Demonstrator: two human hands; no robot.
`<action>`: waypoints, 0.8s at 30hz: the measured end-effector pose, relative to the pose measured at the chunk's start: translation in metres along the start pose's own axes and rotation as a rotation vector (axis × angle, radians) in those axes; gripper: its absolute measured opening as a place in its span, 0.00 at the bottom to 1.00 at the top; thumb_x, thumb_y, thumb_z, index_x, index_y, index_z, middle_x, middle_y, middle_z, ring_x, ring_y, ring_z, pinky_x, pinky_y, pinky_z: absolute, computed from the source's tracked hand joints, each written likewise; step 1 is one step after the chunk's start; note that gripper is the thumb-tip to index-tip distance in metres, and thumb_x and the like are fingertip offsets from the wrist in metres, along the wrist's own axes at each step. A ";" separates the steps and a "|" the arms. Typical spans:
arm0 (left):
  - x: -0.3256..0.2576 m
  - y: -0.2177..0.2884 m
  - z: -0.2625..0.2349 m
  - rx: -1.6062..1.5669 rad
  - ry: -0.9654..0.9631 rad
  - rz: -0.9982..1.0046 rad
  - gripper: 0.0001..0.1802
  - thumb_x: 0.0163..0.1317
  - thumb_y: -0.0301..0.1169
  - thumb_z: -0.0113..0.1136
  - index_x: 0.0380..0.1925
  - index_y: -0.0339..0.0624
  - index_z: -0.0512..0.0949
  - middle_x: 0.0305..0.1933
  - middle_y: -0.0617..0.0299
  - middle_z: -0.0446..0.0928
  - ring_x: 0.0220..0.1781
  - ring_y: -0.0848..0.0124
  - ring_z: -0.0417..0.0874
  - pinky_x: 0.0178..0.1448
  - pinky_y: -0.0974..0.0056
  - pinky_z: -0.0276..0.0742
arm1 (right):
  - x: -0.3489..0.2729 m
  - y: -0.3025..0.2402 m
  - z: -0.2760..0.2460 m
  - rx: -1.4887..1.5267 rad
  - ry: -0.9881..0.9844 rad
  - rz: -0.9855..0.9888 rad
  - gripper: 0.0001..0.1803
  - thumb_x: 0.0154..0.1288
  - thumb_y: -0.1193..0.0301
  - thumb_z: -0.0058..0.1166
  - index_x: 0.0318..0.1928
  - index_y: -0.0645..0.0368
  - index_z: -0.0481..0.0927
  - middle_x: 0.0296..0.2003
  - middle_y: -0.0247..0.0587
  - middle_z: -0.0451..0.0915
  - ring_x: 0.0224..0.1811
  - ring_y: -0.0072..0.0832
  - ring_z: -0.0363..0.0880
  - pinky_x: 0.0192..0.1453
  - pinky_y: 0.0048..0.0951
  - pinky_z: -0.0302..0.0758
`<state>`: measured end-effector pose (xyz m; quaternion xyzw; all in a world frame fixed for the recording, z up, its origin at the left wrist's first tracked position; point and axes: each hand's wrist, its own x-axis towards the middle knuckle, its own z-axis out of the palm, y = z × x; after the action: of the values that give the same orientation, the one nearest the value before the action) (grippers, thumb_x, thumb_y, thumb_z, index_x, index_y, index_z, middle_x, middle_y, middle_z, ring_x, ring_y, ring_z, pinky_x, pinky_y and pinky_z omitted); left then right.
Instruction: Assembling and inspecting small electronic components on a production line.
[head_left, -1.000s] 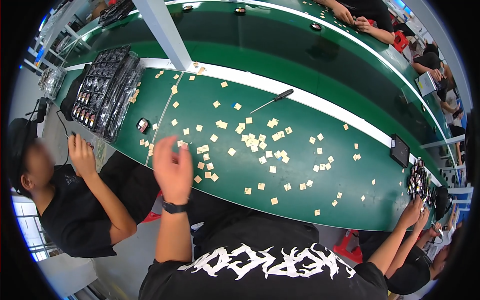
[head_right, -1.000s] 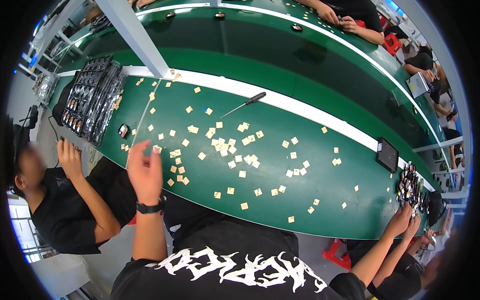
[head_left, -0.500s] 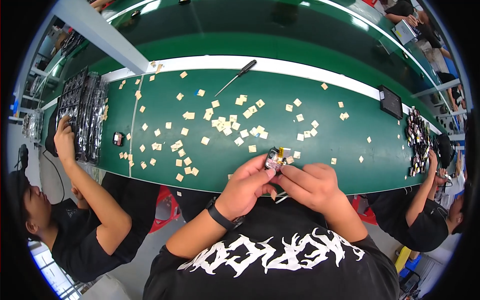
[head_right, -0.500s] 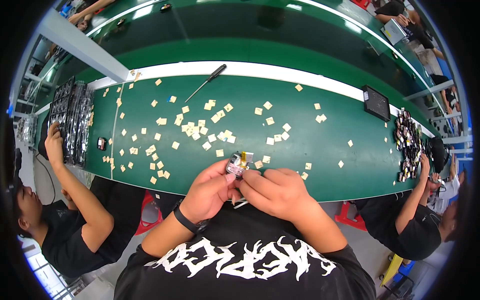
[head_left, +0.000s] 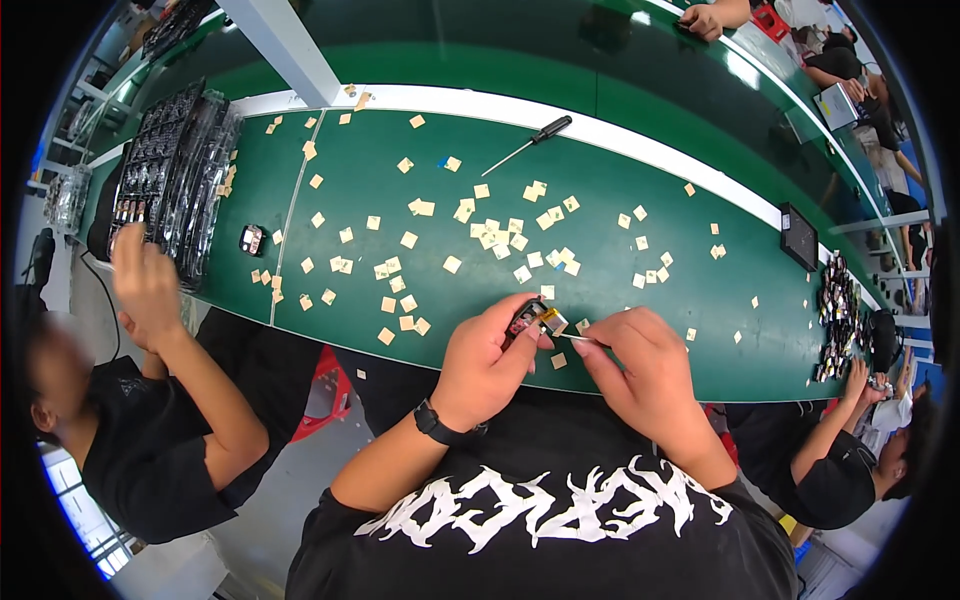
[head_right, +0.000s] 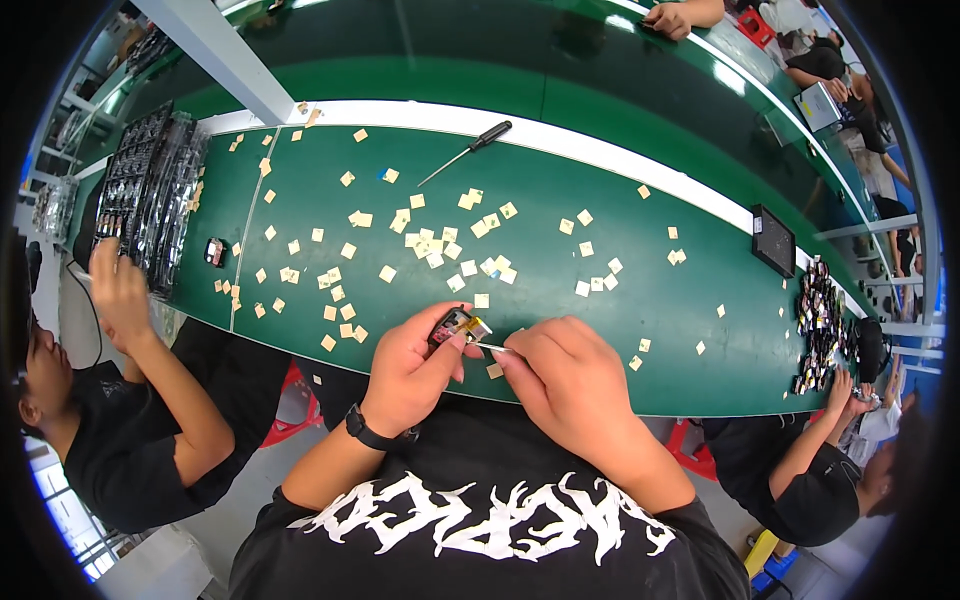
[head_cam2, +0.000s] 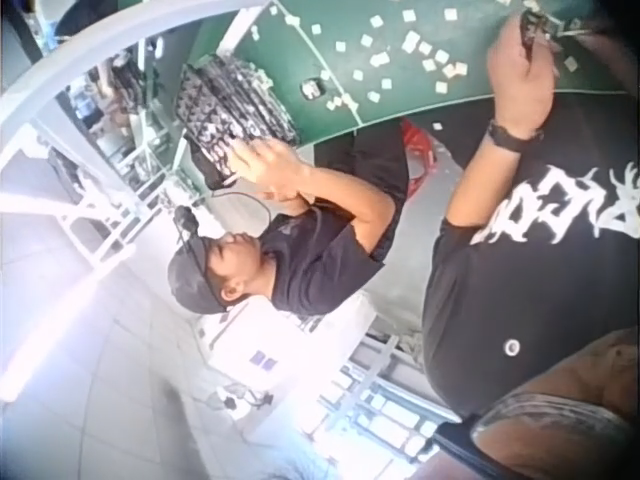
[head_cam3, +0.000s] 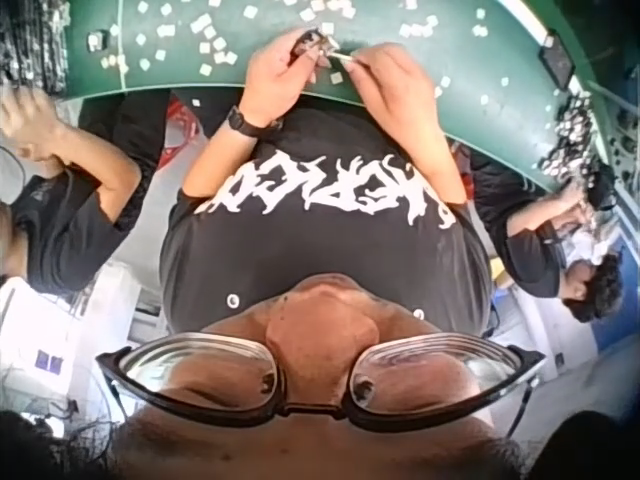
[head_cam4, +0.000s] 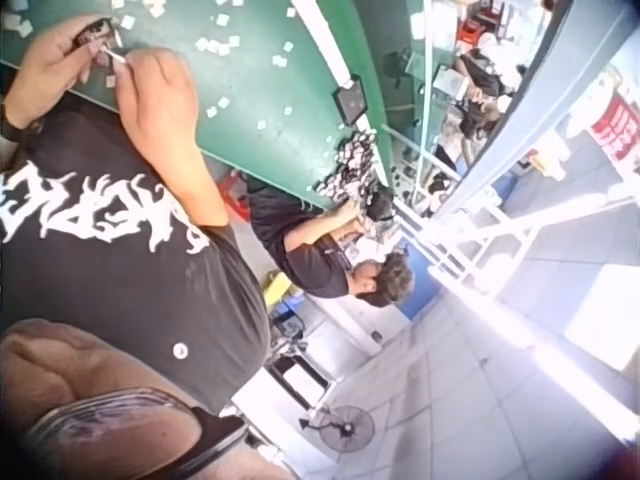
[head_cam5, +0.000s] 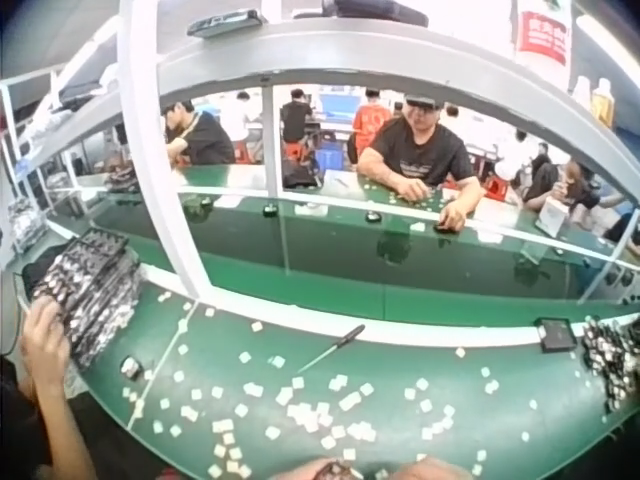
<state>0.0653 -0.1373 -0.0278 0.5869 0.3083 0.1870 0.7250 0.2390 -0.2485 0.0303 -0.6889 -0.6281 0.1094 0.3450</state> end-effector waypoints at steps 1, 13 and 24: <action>0.000 0.000 0.000 -0.004 -0.002 -0.003 0.19 0.74 0.23 0.52 0.63 0.31 0.74 0.41 0.59 0.85 0.30 0.80 0.78 0.35 0.72 0.76 | 0.001 -0.002 0.001 -0.059 -0.020 0.032 0.09 0.58 0.71 0.71 0.36 0.59 0.83 0.31 0.40 0.80 0.31 0.38 0.80 0.35 0.38 0.77; 0.006 0.005 -0.006 0.033 -0.065 -0.008 0.20 0.72 0.21 0.50 0.62 0.31 0.75 0.36 0.59 0.85 0.27 0.79 0.78 0.34 0.70 0.78 | 0.006 -0.002 -0.003 -0.130 -0.219 0.150 0.12 0.61 0.65 0.69 0.34 0.58 0.82 0.25 0.41 0.78 0.27 0.42 0.79 0.31 0.42 0.74; 0.008 0.009 -0.009 -0.027 -0.075 -0.044 0.16 0.75 0.25 0.48 0.57 0.30 0.78 0.31 0.60 0.83 0.24 0.80 0.77 0.29 0.71 0.74 | 0.017 -0.003 -0.003 -0.151 -0.224 0.138 0.09 0.65 0.75 0.64 0.39 0.57 0.75 0.23 0.43 0.77 0.27 0.43 0.80 0.31 0.44 0.73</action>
<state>0.0663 -0.1236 -0.0220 0.5766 0.2912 0.1534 0.7478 0.2417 -0.2335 0.0393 -0.7380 -0.6201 0.1616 0.2116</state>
